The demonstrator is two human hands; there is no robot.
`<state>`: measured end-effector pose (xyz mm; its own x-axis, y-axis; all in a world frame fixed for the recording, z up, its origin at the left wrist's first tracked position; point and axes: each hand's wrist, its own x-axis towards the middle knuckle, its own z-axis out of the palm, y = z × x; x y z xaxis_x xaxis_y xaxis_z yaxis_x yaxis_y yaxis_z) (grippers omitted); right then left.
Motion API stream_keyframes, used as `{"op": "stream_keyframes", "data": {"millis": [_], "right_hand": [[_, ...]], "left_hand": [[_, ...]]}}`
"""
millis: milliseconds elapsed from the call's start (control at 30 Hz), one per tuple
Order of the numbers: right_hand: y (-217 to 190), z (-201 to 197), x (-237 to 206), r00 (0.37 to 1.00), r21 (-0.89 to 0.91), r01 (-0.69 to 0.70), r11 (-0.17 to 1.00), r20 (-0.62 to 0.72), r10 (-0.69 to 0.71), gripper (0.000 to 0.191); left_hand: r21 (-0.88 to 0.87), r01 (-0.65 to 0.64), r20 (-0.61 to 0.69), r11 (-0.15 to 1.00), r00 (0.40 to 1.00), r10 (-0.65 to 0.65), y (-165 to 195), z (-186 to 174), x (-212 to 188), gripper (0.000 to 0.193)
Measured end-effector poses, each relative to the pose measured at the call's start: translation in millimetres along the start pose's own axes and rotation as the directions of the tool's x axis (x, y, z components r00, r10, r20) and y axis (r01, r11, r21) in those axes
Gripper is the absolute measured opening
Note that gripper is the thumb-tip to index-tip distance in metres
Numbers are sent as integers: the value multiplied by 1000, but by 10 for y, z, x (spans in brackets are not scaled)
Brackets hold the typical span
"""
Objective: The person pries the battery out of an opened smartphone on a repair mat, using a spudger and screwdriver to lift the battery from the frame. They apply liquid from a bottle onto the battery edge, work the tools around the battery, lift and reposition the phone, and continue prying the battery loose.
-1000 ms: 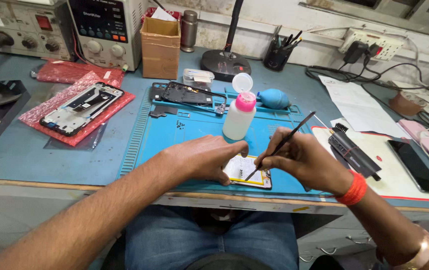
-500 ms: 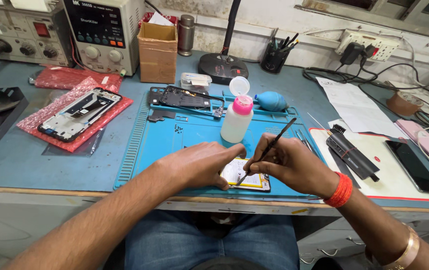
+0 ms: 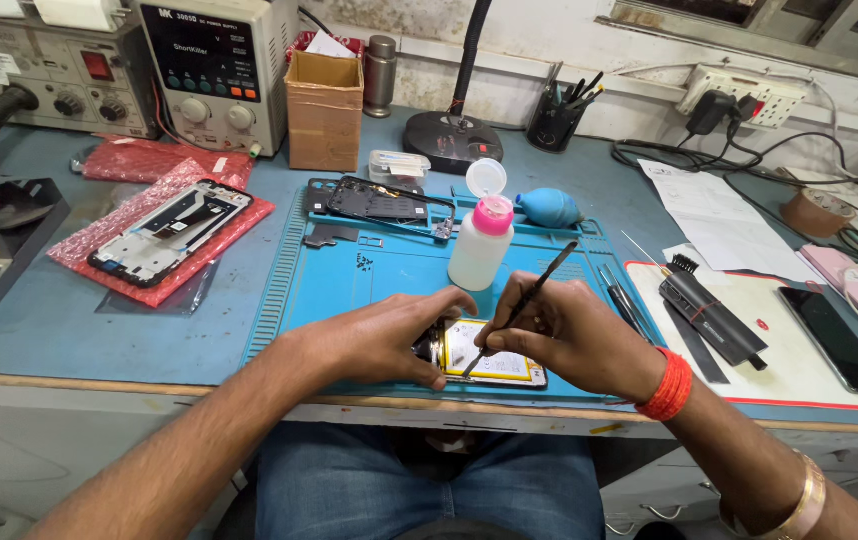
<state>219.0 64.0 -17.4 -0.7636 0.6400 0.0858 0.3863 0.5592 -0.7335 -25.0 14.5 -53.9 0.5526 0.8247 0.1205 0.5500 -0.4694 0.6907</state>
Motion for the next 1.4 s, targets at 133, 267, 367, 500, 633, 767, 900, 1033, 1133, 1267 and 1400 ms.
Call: {"op": "stream_keyframes", "data": {"millis": [133,267,367,500,633,767,900,1033,1133,1267,1400], "right_hand": [[-56,21,4,996,-9,90,996,5,-90,13],[-108,34,-22,996,-152,86,985,-3,-88,11],[-134,35,-21,990,-154,138,978,23,-136,9],[-141,22,34,995,-86,83,993,64,-77,9],[-92,32,41,980,-71,184,980,89,-177,7],[42,226,-293,908,-246,417,875,66,-414,15],[237,573,-629,701,-544,601,585,8,-713,23],[412,791,-667,677,-601,556,574,-74,-733,25],[467,909,-633,657,-604,528,598,-156,-737,28],[439,1126,-671,679,-579,441,685,-284,-677,35],[370,1277,-753,749,-507,366,781,-338,-570,37]], "left_hand": [[20,26,-14,999,1000,-25,0,20,-9,80],[42,59,-13,997,998,-59,37,29,-27,77],[41,43,-29,998,999,-42,53,33,-42,76],[52,7,-39,999,999,-5,51,42,-26,78],[61,15,-29,998,999,-13,26,42,-2,77],[92,-4,-28,996,1000,7,3,70,34,67],[169,-24,-31,985,999,30,5,70,81,61],[265,-2,17,964,1000,-2,56,50,141,61],[310,42,30,950,998,-54,97,22,181,59],[386,42,38,921,997,-61,138,38,206,48],[460,14,55,888,998,-44,187,43,252,45]]}}
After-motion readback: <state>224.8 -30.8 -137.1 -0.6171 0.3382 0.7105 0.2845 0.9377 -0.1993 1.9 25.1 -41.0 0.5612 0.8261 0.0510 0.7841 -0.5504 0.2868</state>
